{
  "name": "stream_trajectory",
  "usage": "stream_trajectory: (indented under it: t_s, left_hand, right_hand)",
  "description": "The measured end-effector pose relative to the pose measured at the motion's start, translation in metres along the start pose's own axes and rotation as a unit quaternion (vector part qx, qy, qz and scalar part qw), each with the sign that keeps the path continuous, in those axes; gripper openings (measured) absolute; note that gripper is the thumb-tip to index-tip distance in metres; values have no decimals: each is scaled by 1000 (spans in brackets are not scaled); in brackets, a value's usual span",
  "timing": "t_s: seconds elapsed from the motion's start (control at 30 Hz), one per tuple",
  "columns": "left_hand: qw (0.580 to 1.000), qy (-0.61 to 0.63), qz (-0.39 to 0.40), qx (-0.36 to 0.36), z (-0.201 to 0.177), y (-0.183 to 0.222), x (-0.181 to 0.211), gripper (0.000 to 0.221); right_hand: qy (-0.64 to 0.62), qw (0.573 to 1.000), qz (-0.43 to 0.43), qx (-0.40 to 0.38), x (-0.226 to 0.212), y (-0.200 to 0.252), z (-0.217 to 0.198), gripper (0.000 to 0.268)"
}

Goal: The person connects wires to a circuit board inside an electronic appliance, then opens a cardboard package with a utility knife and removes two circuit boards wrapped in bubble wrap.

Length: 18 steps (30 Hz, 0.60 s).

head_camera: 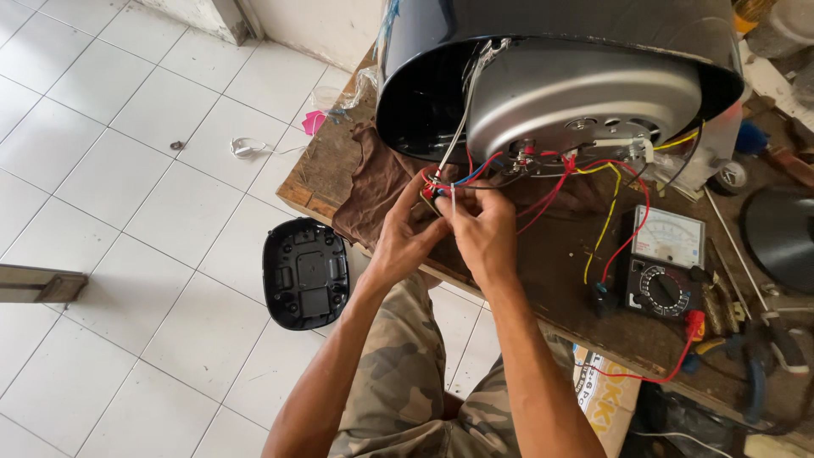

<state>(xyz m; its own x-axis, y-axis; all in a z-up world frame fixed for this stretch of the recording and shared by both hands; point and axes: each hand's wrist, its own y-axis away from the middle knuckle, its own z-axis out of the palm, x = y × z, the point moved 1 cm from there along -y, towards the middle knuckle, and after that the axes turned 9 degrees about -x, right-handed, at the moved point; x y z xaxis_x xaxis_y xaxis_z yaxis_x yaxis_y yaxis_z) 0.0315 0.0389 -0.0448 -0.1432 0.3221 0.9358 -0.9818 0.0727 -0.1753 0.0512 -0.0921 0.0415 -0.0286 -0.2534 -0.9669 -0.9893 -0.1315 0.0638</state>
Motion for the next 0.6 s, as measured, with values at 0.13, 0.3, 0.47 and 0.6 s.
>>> stream_trajectory:
  t_s: [0.13, 0.3, 0.47, 0.6]
  left_hand:
    - [1000, 3, 9, 5, 2, -3, 10, 86]
    - [1000, -19, 9, 18, 5, -1, 18, 81]
    - [998, -61, 21, 16, -1, -2, 8, 81]
    - [998, -44, 34, 35, 8, -4, 12, 77]
  right_hand:
    - [83, 996, -19, 27, 3, 1, 1, 9]
    - [155, 983, -65, 68, 6, -2, 9, 19]
    - [122, 988, -56, 71, 16, -1, 9, 14]
    - [106, 989, -62, 80, 12, 0, 10, 15]
